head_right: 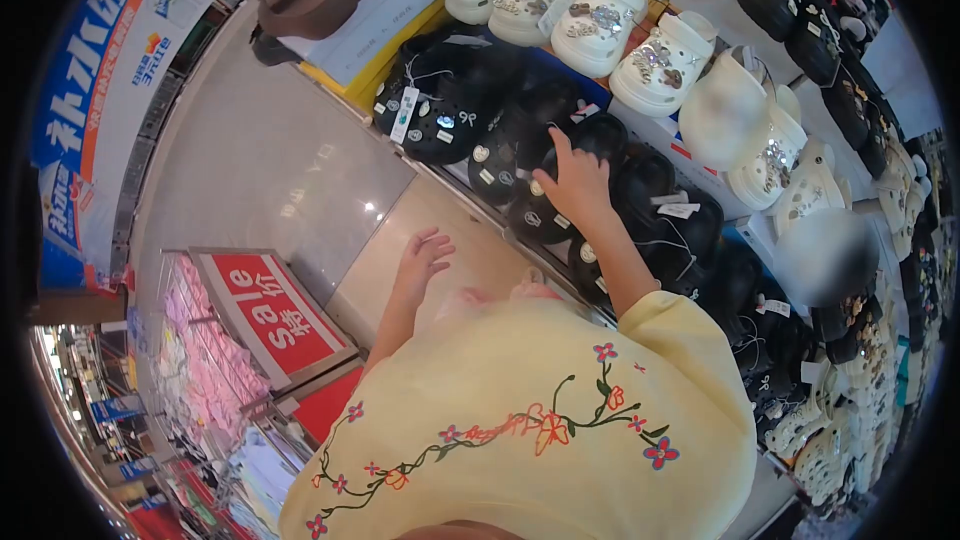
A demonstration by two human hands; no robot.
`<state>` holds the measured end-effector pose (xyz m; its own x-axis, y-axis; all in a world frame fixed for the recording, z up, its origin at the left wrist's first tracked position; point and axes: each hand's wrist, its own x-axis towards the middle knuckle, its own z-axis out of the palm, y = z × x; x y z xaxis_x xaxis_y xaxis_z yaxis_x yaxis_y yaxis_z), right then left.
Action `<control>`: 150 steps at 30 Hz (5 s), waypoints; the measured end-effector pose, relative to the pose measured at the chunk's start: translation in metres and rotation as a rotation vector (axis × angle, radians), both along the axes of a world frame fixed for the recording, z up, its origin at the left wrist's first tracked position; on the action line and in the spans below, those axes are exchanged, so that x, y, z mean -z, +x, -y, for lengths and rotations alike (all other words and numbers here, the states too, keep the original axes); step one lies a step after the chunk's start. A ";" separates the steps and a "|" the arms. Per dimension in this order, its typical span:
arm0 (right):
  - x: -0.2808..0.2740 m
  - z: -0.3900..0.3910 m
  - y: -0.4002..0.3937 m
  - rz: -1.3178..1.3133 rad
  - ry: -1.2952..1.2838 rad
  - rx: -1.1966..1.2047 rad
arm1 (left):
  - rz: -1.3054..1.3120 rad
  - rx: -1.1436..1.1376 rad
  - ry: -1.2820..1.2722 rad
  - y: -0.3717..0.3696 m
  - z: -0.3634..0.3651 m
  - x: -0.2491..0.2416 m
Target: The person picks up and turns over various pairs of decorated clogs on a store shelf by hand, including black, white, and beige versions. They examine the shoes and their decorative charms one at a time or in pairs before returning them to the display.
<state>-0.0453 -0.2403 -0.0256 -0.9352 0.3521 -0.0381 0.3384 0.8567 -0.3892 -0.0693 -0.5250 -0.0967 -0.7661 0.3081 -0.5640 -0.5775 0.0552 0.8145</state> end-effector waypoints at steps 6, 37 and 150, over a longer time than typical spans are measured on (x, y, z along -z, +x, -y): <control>0.000 -0.011 -0.025 -0.003 -0.318 0.052 | 0.166 0.105 0.226 -0.100 0.002 0.007; -0.002 -0.004 -0.057 0.149 -0.196 0.190 | 0.839 0.701 0.372 -0.225 -0.032 0.023; 0.071 -0.151 0.617 -0.545 0.138 1.401 | -1.384 1.212 0.601 0.232 -0.204 -0.032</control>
<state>0.5721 -0.0896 -0.0964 0.2621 0.9173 0.2998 0.7346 0.0119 -0.6784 0.1629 -0.3206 -0.0646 0.2176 0.8277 0.5173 0.5090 -0.5484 0.6634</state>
